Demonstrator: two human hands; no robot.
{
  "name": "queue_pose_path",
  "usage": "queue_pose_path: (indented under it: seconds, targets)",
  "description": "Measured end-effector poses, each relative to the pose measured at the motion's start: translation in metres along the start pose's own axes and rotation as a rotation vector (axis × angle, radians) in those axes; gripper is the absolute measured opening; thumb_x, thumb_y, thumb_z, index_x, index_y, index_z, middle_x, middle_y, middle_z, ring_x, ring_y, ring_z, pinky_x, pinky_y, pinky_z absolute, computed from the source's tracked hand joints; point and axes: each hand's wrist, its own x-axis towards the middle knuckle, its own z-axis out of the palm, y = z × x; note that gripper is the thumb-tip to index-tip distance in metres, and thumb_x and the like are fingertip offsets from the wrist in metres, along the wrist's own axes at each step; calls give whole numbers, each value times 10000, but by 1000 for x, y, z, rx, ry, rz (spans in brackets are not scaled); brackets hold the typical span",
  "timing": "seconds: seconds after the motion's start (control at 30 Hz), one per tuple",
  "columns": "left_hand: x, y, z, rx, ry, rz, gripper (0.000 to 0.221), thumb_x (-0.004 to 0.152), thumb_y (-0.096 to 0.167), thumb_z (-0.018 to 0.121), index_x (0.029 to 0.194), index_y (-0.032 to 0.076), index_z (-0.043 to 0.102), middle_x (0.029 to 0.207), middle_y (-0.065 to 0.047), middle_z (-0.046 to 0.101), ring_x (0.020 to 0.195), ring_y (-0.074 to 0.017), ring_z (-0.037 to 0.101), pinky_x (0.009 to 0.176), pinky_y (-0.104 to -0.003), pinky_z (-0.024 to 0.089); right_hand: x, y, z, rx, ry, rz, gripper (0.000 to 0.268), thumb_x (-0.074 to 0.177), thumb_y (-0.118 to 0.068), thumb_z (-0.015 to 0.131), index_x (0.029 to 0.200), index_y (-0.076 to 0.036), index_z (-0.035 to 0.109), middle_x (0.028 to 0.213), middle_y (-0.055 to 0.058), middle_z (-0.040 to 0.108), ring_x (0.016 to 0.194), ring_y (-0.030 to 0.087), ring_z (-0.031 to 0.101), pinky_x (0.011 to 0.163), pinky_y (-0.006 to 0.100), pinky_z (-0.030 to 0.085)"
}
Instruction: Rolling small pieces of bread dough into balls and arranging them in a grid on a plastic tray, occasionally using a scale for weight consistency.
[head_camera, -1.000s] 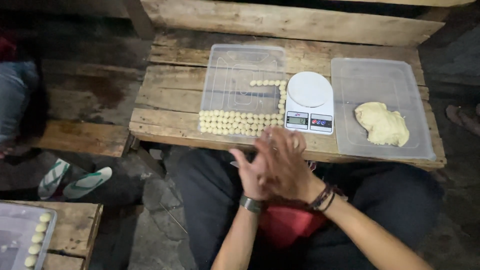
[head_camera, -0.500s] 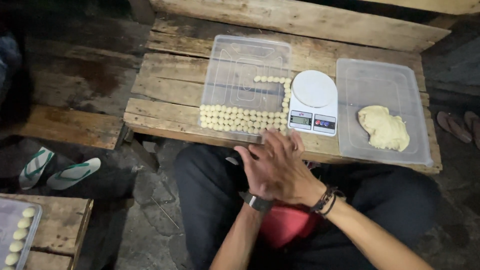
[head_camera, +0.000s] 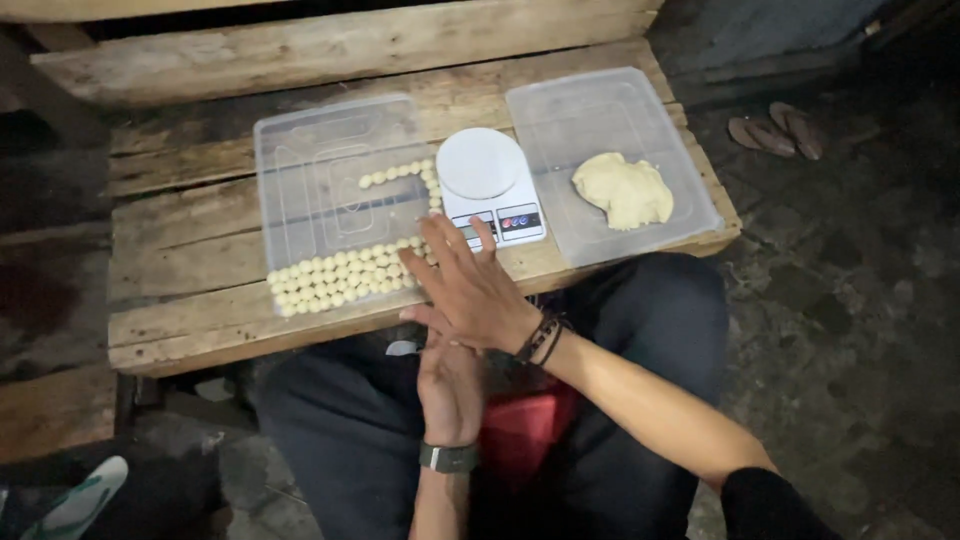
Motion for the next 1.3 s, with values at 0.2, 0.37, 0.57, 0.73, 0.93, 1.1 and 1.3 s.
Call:
queue_pose_path:
  seconds: [0.2,0.37,0.57,0.73,0.93,1.1,1.3]
  targets:
    - [30,-10,-40,299,124,153,454,1042,140,471,1456,-46,467,1365,-203,625,1220,-306,656,1094,-432,476,-2,31,-15,212,57,113,449,944,-418,573,1280,-121,594,1281,147,514,1322,348,437,1039,597,233]
    - [47,1,-31,558,43,303,327,1059,189,524,1201,-79,647,1041,-274,758,1021,-344,733,915,-445,607,-5,49,-43,583,123,293,165,989,-206,692,1115,-102,720,898,44,696,865,245,691,848,369,476]
    - [39,16,26,555,80,203,362,1076,157,469,1322,-79,591,1150,-277,730,1033,-339,740,913,-441,604,-13,41,-41,576,-142,145,422,828,-236,839,1180,-34,722,911,102,601,858,302,603,806,433,488]
    - [53,5,-13,421,8,124,440,1119,276,404,1389,-28,571,1179,-245,696,1073,-355,724,990,-530,558,-7,40,-44,552,-86,30,152,936,-185,725,975,-38,722,894,78,532,833,307,563,789,414,471]
    - [29,27,27,617,-33,205,495,1072,231,484,1488,-37,495,1359,-232,609,1146,-279,676,1004,-425,562,-9,45,-49,487,-92,79,36,946,-82,680,952,-59,706,830,58,597,821,261,631,769,376,503]
    - [40,23,10,728,50,382,357,939,36,713,1270,-89,662,1065,-134,715,967,-177,718,906,-346,614,-13,38,-34,320,-18,-53,67,956,-124,682,917,-83,719,791,49,616,787,235,613,753,352,494]
    - [42,30,0,752,77,486,151,934,8,722,1079,-30,739,897,-76,758,839,-122,742,812,-304,619,-5,31,-47,475,37,-18,265,950,-310,727,1053,-66,725,825,108,655,789,281,650,730,408,535]
